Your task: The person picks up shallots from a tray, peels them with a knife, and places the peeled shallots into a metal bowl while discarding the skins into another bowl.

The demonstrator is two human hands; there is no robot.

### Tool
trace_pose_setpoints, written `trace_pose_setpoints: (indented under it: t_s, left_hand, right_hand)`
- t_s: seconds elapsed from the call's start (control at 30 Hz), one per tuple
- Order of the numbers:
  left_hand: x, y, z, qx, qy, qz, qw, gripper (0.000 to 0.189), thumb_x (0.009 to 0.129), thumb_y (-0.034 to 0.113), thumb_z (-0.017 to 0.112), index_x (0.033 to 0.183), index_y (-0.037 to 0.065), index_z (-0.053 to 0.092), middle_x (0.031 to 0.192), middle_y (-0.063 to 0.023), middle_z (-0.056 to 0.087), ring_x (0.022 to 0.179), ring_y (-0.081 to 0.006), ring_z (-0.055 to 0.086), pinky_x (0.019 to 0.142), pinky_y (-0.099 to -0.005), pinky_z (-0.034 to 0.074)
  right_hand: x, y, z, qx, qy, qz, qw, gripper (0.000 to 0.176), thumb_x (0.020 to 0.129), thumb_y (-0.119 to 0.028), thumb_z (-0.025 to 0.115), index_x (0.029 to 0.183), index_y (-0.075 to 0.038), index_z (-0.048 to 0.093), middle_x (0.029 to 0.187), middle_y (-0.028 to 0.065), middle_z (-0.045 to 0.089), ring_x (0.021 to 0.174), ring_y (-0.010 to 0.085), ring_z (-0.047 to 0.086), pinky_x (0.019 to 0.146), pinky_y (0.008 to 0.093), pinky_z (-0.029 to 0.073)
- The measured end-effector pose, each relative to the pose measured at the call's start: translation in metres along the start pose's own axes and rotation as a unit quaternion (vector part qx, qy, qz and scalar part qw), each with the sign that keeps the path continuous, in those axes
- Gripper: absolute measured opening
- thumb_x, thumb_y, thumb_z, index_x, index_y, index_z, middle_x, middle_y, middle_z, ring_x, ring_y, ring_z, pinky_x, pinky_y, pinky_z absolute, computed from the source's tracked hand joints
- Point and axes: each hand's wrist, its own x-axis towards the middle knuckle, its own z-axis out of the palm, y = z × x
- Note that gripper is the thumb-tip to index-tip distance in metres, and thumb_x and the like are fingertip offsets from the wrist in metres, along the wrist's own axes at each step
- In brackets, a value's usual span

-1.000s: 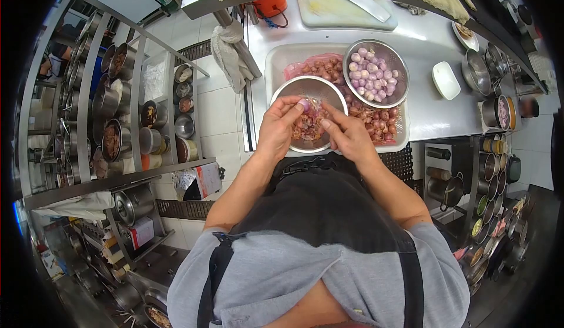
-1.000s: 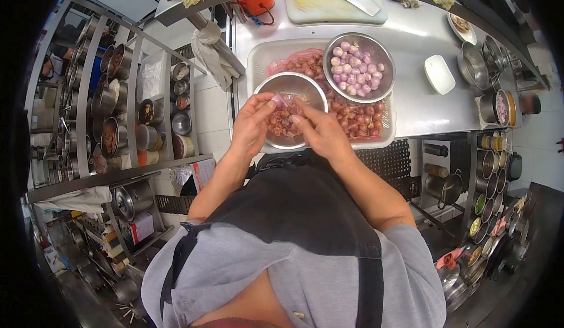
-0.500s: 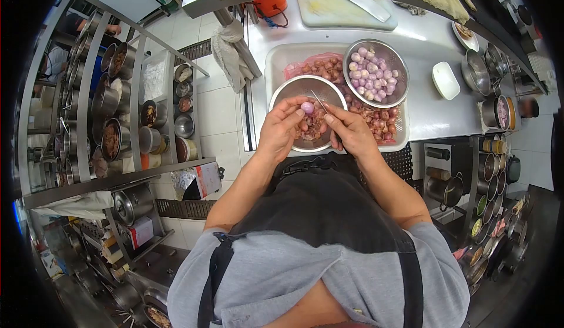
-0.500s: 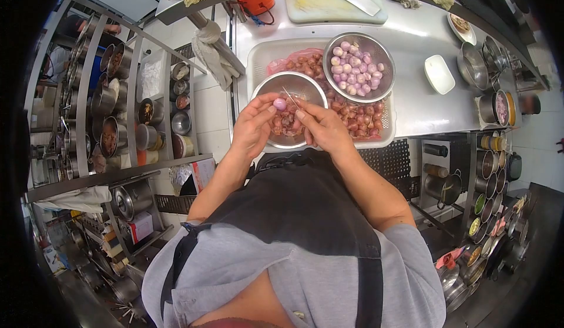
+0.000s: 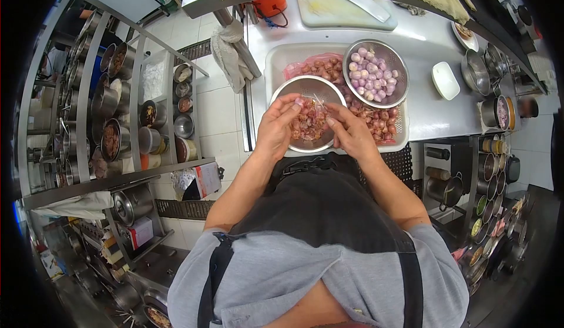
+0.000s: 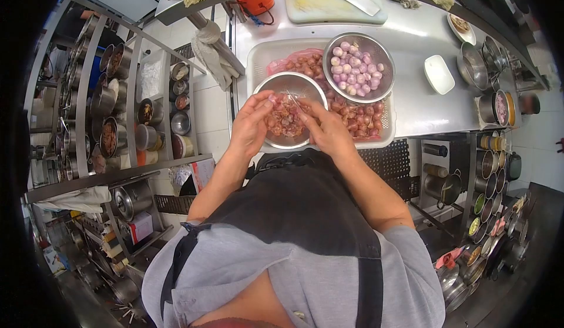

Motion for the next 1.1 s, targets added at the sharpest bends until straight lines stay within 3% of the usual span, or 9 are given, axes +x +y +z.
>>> trace_pose_setpoints:
  t_s: [0.27,0.33,0.43,0.63,0.87,0.93,0.97,1.03,1.1]
  left_hand:
    - [0.0,0.003,0.005,-0.027,0.012,-0.028,0.999,0.017,0.091,0.007,0.061,0.106,0.004,0.054,0.099,-0.0075,0.064,0.087,-0.0131,0.062,0.064,-0.0242,0.044]
    - [-0.001,0.004,0.007,-0.034,0.012,-0.038,0.999,0.017,0.09,0.006,0.062,0.105,0.003,0.053,0.098,-0.0087,0.064,0.083,-0.013,0.062,0.063,-0.0236,0.045]
    - [-0.002,0.002,0.006,-0.045,0.017,-0.053,0.997,0.018,0.09,0.007,0.062,0.105,0.003,0.052,0.095,-0.0081,0.064,0.077,-0.0119,0.06,0.061,-0.0235,0.045]
    - [-0.004,-0.002,0.005,-0.011,-0.019,-0.004,1.0,0.019,0.089,0.007,0.064,0.104,0.002,0.052,0.091,-0.0062,0.062,0.068,-0.0091,0.053,0.059,-0.0215,0.043]
    - [-0.01,-0.005,0.013,0.061,0.003,0.076,0.995,0.021,0.087,-0.001,0.063,0.105,0.001,0.053,0.096,-0.0074,0.062,0.088,-0.0121,0.06,0.076,-0.0253,0.049]
    - [-0.011,-0.004,0.014,0.072,-0.003,0.074,0.995,0.022,0.087,-0.003,0.061,0.107,0.002,0.053,0.098,-0.0076,0.062,0.093,-0.0132,0.06,0.084,-0.0273,0.048]
    - [-0.01,-0.004,0.013,0.049,-0.006,0.069,0.996,0.022,0.087,-0.003,0.062,0.107,0.001,0.053,0.099,-0.0083,0.062,0.091,-0.0132,0.061,0.079,-0.0261,0.049]
    - [-0.008,-0.003,0.012,0.024,-0.008,0.065,0.998,0.022,0.087,-0.002,0.062,0.107,0.0,0.053,0.1,-0.0091,0.062,0.088,-0.0131,0.061,0.075,-0.0248,0.049]
    - [-0.007,0.002,0.009,0.007,-0.036,0.051,0.998,0.02,0.09,0.001,0.06,0.109,0.001,0.054,0.1,-0.0091,0.062,0.089,-0.0152,0.063,0.073,-0.0248,0.048]
  right_hand:
    - [0.0,-0.007,0.006,0.0,-0.015,-0.043,0.999,0.039,0.096,-0.018,0.053,0.134,-0.009,0.054,0.073,0.0036,0.062,0.048,0.0076,0.052,0.049,0.0233,0.045]
    - [0.001,-0.008,0.009,-0.045,0.0,-0.059,0.997,0.037,0.094,-0.021,0.056,0.129,-0.01,0.057,0.108,0.021,0.066,0.085,0.0248,0.069,0.078,0.0337,0.051]
    - [-0.001,-0.013,0.009,-0.069,-0.008,-0.033,0.997,0.039,0.094,-0.025,0.056,0.13,-0.01,0.056,0.111,0.0223,0.064,0.105,0.0317,0.064,0.088,0.0363,0.048]
    - [-0.003,-0.024,0.009,-0.106,-0.024,-0.038,0.993,0.04,0.092,-0.024,0.057,0.13,-0.012,0.056,0.113,0.0204,0.064,0.103,0.0352,0.063,0.088,0.0381,0.049]
    - [0.003,-0.01,0.011,-0.11,0.014,-0.143,0.983,0.038,0.093,-0.019,0.056,0.131,-0.012,0.055,0.111,0.0198,0.065,0.1,0.031,0.065,0.086,0.0362,0.05]
    - [0.004,-0.016,0.008,-0.038,-0.029,-0.019,0.999,0.038,0.094,-0.017,0.055,0.132,-0.013,0.054,0.096,0.0153,0.069,0.076,0.0197,0.067,0.073,0.0313,0.052]
    - [0.005,-0.016,0.007,-0.037,-0.029,-0.02,0.999,0.038,0.094,-0.017,0.055,0.132,-0.013,0.054,0.096,0.0153,0.069,0.076,0.0197,0.067,0.073,0.0313,0.052]
    - [0.005,-0.014,0.002,0.106,-0.047,0.07,0.991,0.039,0.095,-0.018,0.054,0.133,-0.013,0.054,0.078,0.0079,0.065,0.055,0.0092,0.057,0.059,0.027,0.049]
    - [0.007,-0.01,0.001,0.081,-0.021,0.056,0.995,0.039,0.095,-0.018,0.054,0.133,-0.013,0.054,0.074,0.0064,0.062,0.05,0.0085,0.054,0.055,0.0267,0.047]
